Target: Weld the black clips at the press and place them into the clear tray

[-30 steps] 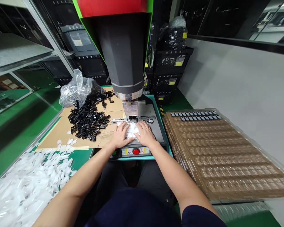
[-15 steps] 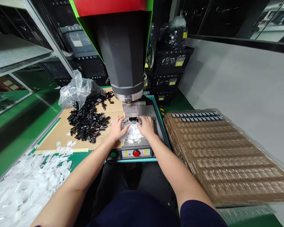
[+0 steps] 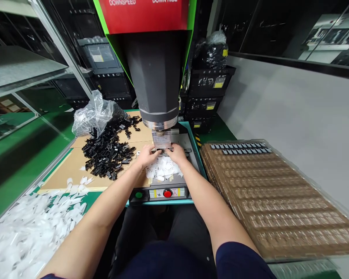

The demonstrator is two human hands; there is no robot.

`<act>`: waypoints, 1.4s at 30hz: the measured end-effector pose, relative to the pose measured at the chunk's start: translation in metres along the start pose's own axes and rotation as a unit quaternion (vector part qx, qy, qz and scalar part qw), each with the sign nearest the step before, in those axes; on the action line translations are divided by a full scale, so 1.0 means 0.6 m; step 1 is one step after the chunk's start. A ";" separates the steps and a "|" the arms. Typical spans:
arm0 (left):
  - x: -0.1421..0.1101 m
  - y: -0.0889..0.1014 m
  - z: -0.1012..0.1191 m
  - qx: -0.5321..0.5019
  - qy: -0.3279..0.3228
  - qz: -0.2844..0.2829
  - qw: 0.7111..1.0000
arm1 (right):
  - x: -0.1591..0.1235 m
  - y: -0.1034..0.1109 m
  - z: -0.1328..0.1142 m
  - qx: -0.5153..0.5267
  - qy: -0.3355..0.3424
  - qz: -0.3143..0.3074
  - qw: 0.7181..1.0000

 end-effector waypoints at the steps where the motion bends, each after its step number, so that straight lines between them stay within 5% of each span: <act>1: -0.015 0.010 -0.004 -0.041 0.019 0.021 0.999 | -0.010 0.006 0.007 0.042 -0.013 0.005 0.999; 3: -0.059 0.018 -0.016 -0.162 0.072 0.050 0.983 | -0.043 0.015 0.019 0.150 -0.029 0.021 0.988; 7: -0.169 -0.010 -0.004 -0.405 0.150 0.060 0.900 | -0.152 0.003 0.015 0.361 -0.031 0.026 0.932; 13: -0.269 -0.040 0.068 -0.505 0.148 0.078 0.847 | -0.283 -0.015 -0.044 0.423 0.010 0.014 0.906; 30: -0.303 -0.042 0.102 -0.546 0.148 0.072 0.821 | -0.331 0.011 -0.071 0.375 0.008 0.025 0.926; 38: -0.309 -0.060 0.086 -0.672 0.232 0.018 0.703 | -0.335 0.008 -0.066 0.503 -0.066 0.023 0.861; 42: -0.314 -0.067 0.087 -0.705 0.241 -0.004 0.667 | -0.340 0.004 -0.067 0.542 -0.101 -0.001 0.834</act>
Point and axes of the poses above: each hand's wrist, its own x-axis towards the middle knuckle, its own y-axis out of the back of the hand, z = x × y, the point moved 10 cm from there along x, towards the middle knuckle, and after that the axes turned 4 degrees about -x, right-handed, at the moved point
